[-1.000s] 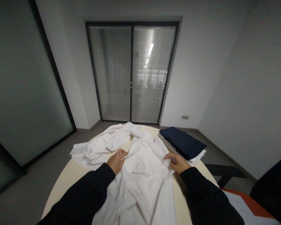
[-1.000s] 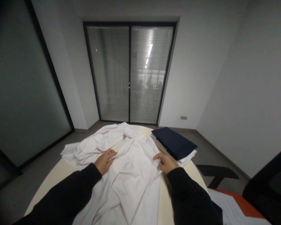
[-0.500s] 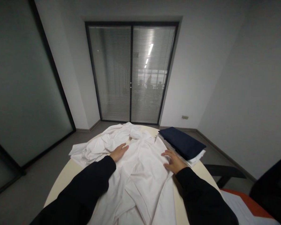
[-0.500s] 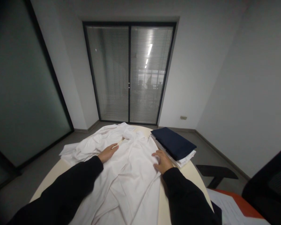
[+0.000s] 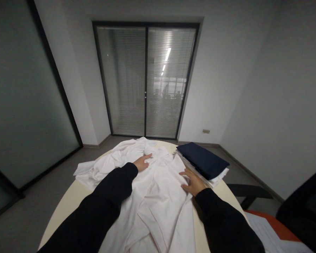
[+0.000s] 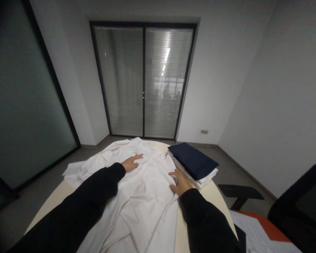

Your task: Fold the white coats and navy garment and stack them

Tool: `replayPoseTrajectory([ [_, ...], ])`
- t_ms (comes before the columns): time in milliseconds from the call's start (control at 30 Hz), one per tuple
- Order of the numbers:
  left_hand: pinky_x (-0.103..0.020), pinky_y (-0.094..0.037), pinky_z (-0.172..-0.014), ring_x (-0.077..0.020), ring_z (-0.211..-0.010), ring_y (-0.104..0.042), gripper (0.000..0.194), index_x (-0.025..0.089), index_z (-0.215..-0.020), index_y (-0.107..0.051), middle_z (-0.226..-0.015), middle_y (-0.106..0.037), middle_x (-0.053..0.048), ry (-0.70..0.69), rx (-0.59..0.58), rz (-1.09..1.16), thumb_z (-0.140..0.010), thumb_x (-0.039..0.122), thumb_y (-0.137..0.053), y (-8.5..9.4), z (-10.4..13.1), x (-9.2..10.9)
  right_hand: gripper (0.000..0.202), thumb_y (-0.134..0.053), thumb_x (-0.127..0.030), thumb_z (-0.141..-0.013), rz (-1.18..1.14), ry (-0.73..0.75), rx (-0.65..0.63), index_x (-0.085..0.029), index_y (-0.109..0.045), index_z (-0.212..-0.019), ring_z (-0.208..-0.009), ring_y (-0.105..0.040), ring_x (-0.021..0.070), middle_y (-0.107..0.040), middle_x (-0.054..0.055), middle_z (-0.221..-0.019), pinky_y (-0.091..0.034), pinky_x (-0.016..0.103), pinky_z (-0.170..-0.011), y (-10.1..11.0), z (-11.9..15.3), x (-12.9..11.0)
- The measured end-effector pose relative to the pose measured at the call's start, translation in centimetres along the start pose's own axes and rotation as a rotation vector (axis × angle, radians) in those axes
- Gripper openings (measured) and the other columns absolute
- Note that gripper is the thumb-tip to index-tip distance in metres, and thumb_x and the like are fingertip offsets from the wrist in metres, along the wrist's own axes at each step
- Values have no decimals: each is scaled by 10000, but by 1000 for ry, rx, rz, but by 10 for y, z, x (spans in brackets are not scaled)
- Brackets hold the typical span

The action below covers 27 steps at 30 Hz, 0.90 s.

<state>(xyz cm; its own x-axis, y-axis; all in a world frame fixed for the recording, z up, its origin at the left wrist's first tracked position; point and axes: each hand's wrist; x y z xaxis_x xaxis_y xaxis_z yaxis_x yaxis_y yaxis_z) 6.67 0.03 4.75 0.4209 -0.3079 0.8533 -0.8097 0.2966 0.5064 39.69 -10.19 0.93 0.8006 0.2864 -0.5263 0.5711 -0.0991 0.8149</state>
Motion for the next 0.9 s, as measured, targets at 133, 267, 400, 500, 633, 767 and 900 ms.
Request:
replayPoseTrajectory([
  [133, -398, -206, -1177, -211, -1369, -379, 706, 140, -1363, -508, -1416, -499, -61, -81, 19, -34, -672, 12, -447, 4, -6, -6, 514, -668, -111, -632, -54, 11, -15, -214, -678, -1136, -1326, -424, 312, -464, 157, -1410, -325, 480, -1090, 2, 1, -5],
  [267, -394, -189, -1184, -178, -1389, -341, 756, 135, -1422, -422, -1459, -446, -66, -183, 162, -115, -681, -7, -396, 20, -11, -13, 458, -561, -60, -678, -101, 81, 8, -218, -705, -1082, -1337, -413, 284, -420, 133, -1452, -321, 455, -1099, 5, 0, -13],
  [400, -403, -198, -1182, -243, -1423, -262, 751, 98, -1448, -352, -1516, -340, -137, -31, 297, -231, -714, 18, -488, 38, -8, -22, 500, -511, -40, -662, -96, 143, 12, -192, -696, -1101, -1326, -424, 280, -415, 138, -1449, -328, 446, -1101, 1, -1, -14],
  [500, -484, -198, -1166, -322, -1423, -238, 672, 93, -1392, -419, -1512, -313, -187, -22, 366, -306, -741, 100, -585, 41, 6, -16, 429, -491, -81, -719, -60, 165, 13, -179, -706, -1077, -1292, -455, 286, -442, 145, -1428, -367, 461, -1066, 0, -1, -16],
  [633, -430, -392, -1053, -254, -1171, -552, 355, 174, -1152, -609, -1245, -592, -113, -239, 229, -411, -798, 189, -585, 29, 40, 9, 382, -481, -117, -741, 59, 228, 58, -221, -728, -1014, -1302, -407, 327, -584, 93, -1307, -303, 557, -1063, 7, 2, -32],
  [767, -366, -480, -944, -221, -1018, -634, 383, 195, -1186, -603, -1141, -671, -72, -244, -140, -400, -838, 355, -596, 6, 80, 17, 445, -521, -117, -612, -3, 334, -78, -268, -728, -977, -1309, -385, 343, -685, 34, -1150, -252, 577, -1065, 11, 11, -60],
  [900, -444, -370, -1073, -295, -1293, -454, 584, 200, -1344, -505, -1431, -469, -131, -290, -205, -530, -831, 462, -602, -10, 103, -7, 494, -481, -79, -483, -67, 359, -270, -262, -749, -855, -1114, -563, 293, -737, 9, -889, -319, 471, -1034, 6, 18, -78],
])
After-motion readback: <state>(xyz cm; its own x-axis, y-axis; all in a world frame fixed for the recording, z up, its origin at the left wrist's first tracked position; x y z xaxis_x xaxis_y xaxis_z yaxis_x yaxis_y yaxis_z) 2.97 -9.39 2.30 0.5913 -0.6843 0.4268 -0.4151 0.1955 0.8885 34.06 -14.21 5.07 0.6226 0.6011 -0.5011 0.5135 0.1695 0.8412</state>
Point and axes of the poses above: each hand's wrist, its own z-axis away from the middle knuckle, its own y-axis out of the back of the hand, x = y × z
